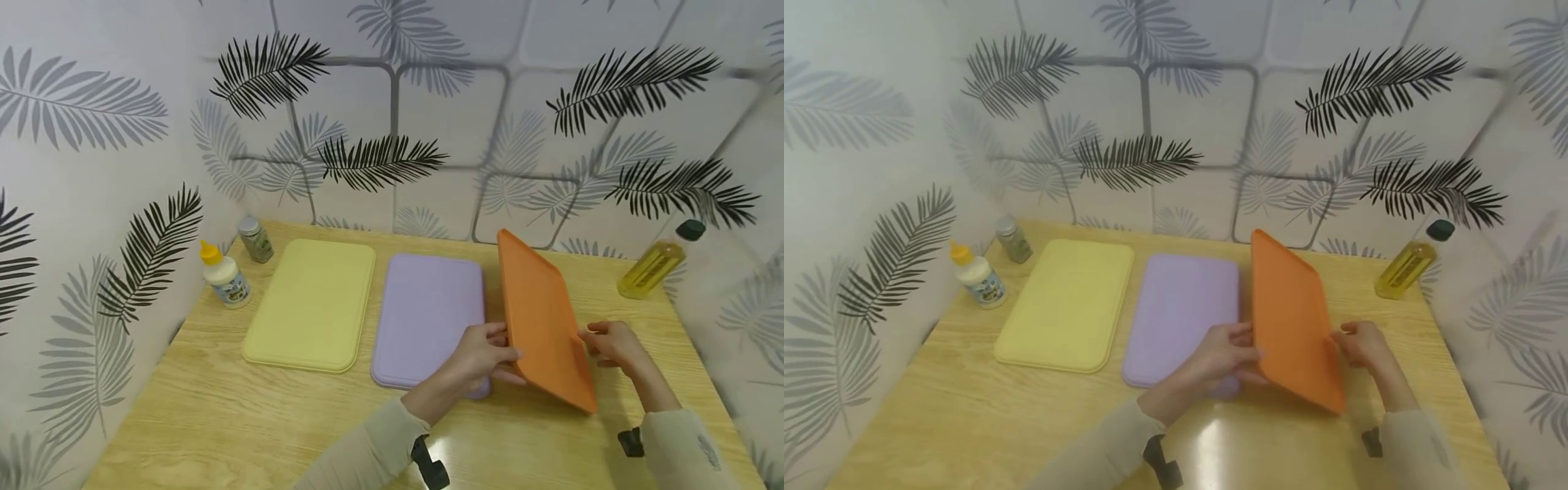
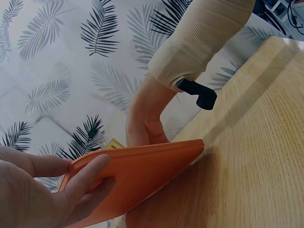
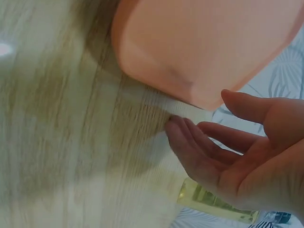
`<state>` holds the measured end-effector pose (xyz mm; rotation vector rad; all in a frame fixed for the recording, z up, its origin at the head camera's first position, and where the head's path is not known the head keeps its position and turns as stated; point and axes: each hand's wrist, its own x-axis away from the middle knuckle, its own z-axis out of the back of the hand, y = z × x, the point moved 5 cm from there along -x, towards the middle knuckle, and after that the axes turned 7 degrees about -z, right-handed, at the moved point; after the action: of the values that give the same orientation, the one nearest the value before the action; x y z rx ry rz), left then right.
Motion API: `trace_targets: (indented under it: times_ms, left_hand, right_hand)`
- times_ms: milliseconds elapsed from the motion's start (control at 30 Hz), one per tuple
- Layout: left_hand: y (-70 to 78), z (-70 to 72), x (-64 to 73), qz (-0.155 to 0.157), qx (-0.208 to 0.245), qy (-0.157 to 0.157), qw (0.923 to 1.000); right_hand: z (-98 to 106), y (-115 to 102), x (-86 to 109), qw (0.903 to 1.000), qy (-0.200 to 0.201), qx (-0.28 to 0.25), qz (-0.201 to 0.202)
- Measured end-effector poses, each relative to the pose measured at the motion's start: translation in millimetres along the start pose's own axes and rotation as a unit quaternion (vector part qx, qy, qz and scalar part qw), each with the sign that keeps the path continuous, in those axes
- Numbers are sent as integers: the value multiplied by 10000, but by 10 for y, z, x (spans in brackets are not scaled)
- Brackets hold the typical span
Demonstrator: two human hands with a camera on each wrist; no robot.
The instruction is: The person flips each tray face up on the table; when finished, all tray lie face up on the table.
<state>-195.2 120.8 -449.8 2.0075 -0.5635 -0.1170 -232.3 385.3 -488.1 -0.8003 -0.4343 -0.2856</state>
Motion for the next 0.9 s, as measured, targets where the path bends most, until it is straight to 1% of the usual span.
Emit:
trace_targets:
  times_ms: [67, 133, 333, 467, 600, 700, 900]
  left_hand:
    - [-17, 7, 3, 28, -8, 1, 10000]
    - [-25, 17, 1, 39, -23, -15, 10000]
    - [-17, 53, 4, 117, -56, -34, 9999]
    - [-12, 89, -4, 236, -52, 35, 9997]
    - [-3, 140, -24, 344, -226, 81, 9991]
    - [5, 176, -54, 355, -419, 67, 9985]
    - [3, 236, -167, 383, -717, 44, 9967]
  right_hand:
    - [-25, 59, 17, 9994, -107, -319, -60]
    - [-37, 81, 29, 9985, -190, -506, -67]
    - [-67, 155, 16, 9965, -426, -719, -77]
    - [-91, 237, 10, 9946, -561, -869, 14]
    - [-94, 316, 27, 9905, -644, -1214, 96]
    - [-92, 379, 53, 9855, -698, -1548, 1]
    - [-87, 515, 138, 9780, -762, -1921, -274]
